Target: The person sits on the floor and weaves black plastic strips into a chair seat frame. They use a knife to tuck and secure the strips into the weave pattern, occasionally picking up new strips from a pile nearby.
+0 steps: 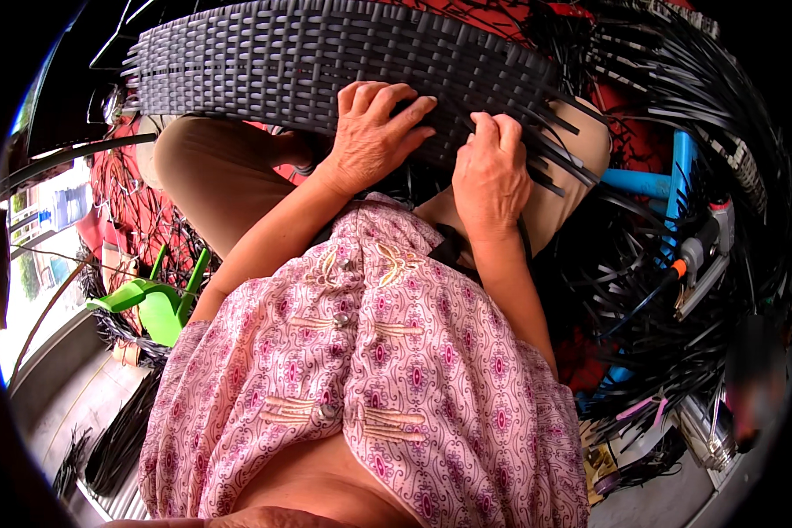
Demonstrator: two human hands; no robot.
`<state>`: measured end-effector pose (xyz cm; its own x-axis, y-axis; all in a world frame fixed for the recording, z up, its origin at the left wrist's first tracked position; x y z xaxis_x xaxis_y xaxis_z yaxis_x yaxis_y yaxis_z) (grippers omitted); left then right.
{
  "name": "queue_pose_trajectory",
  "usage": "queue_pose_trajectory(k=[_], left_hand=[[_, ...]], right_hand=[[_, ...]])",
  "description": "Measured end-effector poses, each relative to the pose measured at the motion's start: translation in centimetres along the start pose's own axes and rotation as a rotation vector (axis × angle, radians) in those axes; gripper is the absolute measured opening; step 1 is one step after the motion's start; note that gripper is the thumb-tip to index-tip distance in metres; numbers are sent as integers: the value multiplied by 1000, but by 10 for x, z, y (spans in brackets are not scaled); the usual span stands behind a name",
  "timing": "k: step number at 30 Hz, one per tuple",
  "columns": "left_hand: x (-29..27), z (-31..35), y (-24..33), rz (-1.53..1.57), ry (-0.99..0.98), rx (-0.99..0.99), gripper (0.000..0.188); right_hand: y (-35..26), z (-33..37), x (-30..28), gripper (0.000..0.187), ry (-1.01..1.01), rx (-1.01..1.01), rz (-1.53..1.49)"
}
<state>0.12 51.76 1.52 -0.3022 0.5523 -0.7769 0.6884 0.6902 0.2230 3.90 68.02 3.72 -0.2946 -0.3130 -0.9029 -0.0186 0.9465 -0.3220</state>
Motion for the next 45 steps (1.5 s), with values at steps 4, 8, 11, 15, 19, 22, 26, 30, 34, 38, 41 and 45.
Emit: queue_pose_trajectory(k=[4,8,11,15,19,22,26,30,34,38,41,45], left_hand=[[-3,1,-2,-22,-9,1,49],[-8,1,-1,-6,4,-5,52],[-13,6,-7,62,26,-53,50],[-34,21,-36,-41,116,-179,44],[-44,29,-61,-151,150,-227,39],[-46,28,-60,-194,134,-225,38],[-45,30,-59,-202,144,-242,41],[-42,33,-57,-163,141,-243,44],[-47,36,-58,-153,146,-253,43],[-45,32,-61,-151,147,-235,42],[-47,34,-59,-176,159,-250,37],[-45,32,-55,-186,157,-233,31]], right_hand=[[-4,2,-3,27,8,29,-1],[-7,1,-6,28,-5,20,0],[-4,0,-5,27,-32,24,31],[-4,1,-4,26,-31,20,43],[-7,-3,-3,25,-10,-10,48],[-4,-3,-2,25,-28,-54,62],[-5,-3,-1,24,-17,-104,75],[-3,-2,-2,25,-46,-67,96],[-5,-3,-7,25,-38,-38,64],[3,0,-12,23,-40,38,137],[7,3,-13,24,-37,-5,83],[14,20,-11,39,10,-97,-5]])
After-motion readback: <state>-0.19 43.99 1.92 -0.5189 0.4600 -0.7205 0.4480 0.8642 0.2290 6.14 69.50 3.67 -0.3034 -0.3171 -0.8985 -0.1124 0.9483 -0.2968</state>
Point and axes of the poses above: each hand's wrist, its own z-axis away from the middle knuckle, its own x-axis out of the palm, y = z × x, the point moved 5 cm from there along -z, towards the middle knuckle, and after that the axes turned 3 degrees about x, right-handed, at the moved point
